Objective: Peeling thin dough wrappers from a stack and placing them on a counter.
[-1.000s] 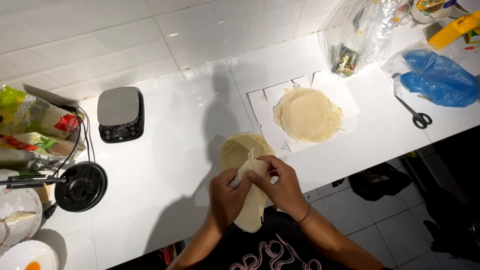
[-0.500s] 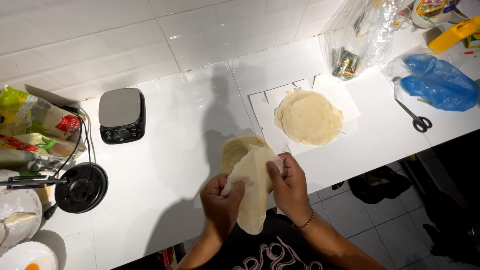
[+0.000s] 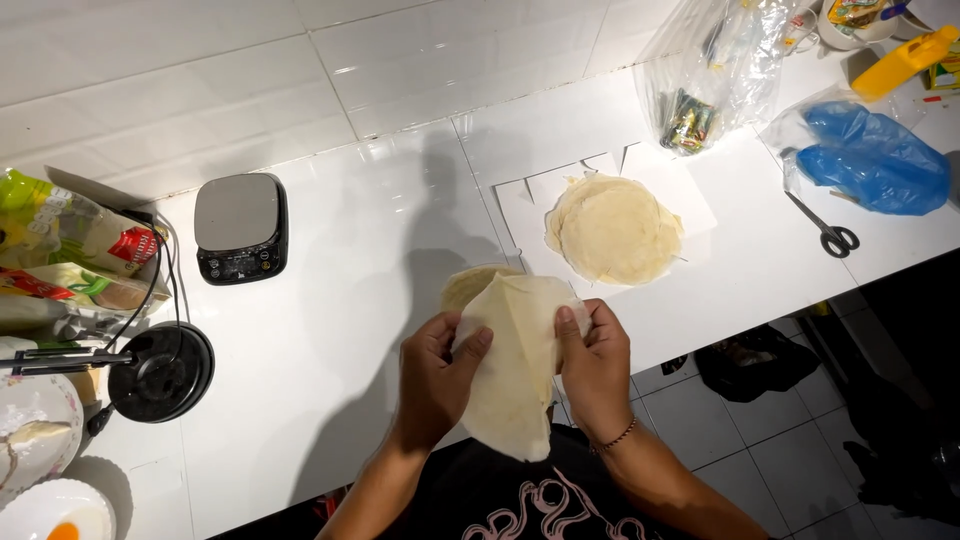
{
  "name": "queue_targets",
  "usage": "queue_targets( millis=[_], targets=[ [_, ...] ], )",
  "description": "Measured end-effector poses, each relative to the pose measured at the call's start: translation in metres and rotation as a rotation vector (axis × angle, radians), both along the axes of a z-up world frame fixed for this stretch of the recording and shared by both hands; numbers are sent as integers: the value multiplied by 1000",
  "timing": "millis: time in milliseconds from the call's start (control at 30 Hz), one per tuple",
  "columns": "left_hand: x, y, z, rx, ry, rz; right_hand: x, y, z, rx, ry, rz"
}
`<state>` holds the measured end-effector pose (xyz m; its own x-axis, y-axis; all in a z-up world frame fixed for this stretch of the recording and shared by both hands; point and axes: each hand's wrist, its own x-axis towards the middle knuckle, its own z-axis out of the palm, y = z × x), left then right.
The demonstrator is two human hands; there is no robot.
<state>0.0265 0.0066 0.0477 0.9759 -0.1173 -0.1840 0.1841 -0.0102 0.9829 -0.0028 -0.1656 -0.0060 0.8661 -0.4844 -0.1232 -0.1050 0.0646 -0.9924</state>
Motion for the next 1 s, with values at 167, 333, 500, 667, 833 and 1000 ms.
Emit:
queue_targets(
  millis=[167,333,500,667,833,1000],
  targets=[
    [-5,9,-15,9,-87,-38,3,-13,-9,185,32,70],
    [-6,14,-13,-2,-176,-183,20,-26,-7,376,24,541],
    [-5,22,1,71,-180,-257,39,-32,8,181,-101,602],
    [-8,22,-9,-3,-122,-293,33,-24,51,-270,-62,667],
    [-9,9,-6,51,-126,-247,22,-11,61,-492,-78,708],
    [-1,-4,-8,226,-606,-219,16,-11,49,-685,-422,570]
  ],
)
